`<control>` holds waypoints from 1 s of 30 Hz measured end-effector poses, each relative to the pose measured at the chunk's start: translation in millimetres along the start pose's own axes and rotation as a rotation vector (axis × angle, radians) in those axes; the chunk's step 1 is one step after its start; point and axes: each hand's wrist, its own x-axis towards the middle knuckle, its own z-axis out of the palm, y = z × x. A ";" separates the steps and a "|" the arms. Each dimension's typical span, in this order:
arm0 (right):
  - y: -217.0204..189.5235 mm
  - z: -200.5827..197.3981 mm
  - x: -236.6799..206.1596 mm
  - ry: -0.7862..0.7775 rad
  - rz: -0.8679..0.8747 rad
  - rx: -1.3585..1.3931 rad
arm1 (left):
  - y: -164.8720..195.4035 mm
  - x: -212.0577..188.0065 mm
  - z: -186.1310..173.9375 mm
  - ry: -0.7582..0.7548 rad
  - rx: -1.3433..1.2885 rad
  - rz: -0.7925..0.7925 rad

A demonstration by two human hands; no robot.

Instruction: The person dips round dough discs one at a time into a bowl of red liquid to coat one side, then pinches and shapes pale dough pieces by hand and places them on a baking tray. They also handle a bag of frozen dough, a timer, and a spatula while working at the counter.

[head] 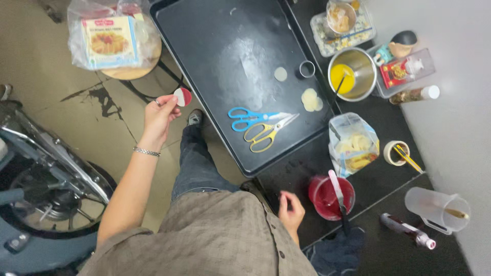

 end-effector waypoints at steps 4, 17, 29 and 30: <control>-115.6 156.2 174.5 -0.023 -0.194 0.037 | 60.2 100.6 -36.4 -0.033 0.066 0.039; -319.5 483.3 610.7 -0.015 -0.652 -0.500 | 178.5 280.5 -118.5 -0.125 0.014 -0.059; -278.4 493.6 498.9 0.079 0.078 -0.280 | 217.3 376.8 -106.8 -0.247 -0.289 -0.171; -275.2 495.1 483.5 0.093 0.129 -0.299 | 223.9 389.0 -99.5 -0.259 -0.307 -0.157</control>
